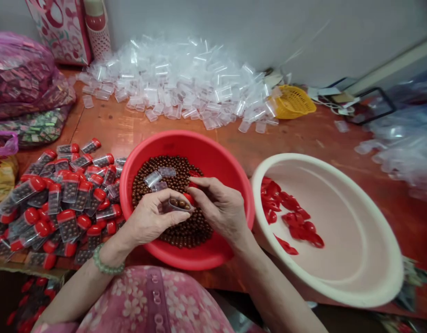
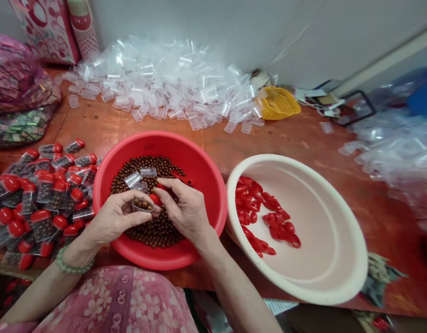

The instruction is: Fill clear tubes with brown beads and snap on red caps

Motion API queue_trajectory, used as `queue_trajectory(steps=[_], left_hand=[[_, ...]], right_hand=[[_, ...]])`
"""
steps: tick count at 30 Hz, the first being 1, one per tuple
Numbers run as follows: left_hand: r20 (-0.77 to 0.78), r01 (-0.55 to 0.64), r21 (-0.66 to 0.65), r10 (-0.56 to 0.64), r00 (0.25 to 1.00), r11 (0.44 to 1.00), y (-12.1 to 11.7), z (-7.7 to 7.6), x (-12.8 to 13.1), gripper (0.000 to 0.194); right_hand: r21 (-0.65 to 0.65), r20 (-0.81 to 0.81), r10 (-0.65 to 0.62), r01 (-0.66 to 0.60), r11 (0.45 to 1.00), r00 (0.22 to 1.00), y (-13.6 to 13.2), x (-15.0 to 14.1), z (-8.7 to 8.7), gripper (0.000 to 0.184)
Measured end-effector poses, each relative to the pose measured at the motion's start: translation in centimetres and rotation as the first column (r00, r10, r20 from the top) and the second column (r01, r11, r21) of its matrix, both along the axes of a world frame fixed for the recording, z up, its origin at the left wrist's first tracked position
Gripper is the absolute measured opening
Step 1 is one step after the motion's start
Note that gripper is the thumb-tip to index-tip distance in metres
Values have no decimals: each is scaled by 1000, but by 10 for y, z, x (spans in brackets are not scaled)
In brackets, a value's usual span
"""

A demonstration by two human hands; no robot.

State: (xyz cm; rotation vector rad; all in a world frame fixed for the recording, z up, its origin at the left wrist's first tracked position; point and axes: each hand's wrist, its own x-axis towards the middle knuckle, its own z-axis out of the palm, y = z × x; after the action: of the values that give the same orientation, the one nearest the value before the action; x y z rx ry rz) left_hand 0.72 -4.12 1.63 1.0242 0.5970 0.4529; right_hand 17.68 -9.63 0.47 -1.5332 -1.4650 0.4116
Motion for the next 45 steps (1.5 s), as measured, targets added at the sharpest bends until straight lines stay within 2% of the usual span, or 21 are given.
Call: queue_trajectory(steps=[4, 8, 10, 15, 23, 25, 28, 32, 35, 38, 42, 45], left_hand=[[0, -34, -3, 34, 999, 999, 1, 4, -4, 19], [20, 30, 8, -30, 999, 1000, 6, 11, -7, 19], [-1, 48, 52, -48, 999, 998, 10, 12, -8, 19], [-121, 56, 134, -39, 992, 989, 18, 3, -7, 21], [-101, 71, 153, -56, 993, 986, 19, 11, -4, 19], [-84, 57, 122, -47, 995, 991, 20, 10, -3, 18], [-87, 105, 112, -96, 992, 988, 20, 5, -2, 19], [-99, 99, 194, -81, 992, 976, 18, -2, -2, 20], [-111, 114, 234, -90, 990, 965, 19, -5, -2, 19], [-99, 108, 233, -87, 991, 967, 20, -7, -3, 20], [-126, 108, 260, -77, 989, 960, 21, -10, -4, 20], [-151, 113, 245, -77, 986, 963, 21, -9, -5, 19]], right_hand=[[-93, -54, 219, -223, 970, 974, -5, 7, 9, 30], [-140, -298, 244, -295, 945, 923, -6, 10, 12, 29], [-153, -405, 190, -271, 950, 894, -7, 10, 11, 25], [-148, -560, -4, -96, 984, 828, -9, 10, 7, 23], [-101, -576, -42, -20, 995, 816, -4, 3, 2, 28], [-90, -566, -28, -28, 996, 824, -3, 3, 2, 27], [-56, -518, 26, -64, 996, 855, -2, 2, 4, 26], [14, -326, 119, -121, 993, 938, 0, -2, 15, 32], [27, -157, 177, -175, 984, 972, 3, -6, 23, 33], [11, -12, 219, -219, 976, 976, 4, -6, 26, 35], [1, 92, 260, -261, 965, 961, 0, -1, 27, 38], [-46, 148, 234, -229, 972, 961, -9, 11, 30, 35]])
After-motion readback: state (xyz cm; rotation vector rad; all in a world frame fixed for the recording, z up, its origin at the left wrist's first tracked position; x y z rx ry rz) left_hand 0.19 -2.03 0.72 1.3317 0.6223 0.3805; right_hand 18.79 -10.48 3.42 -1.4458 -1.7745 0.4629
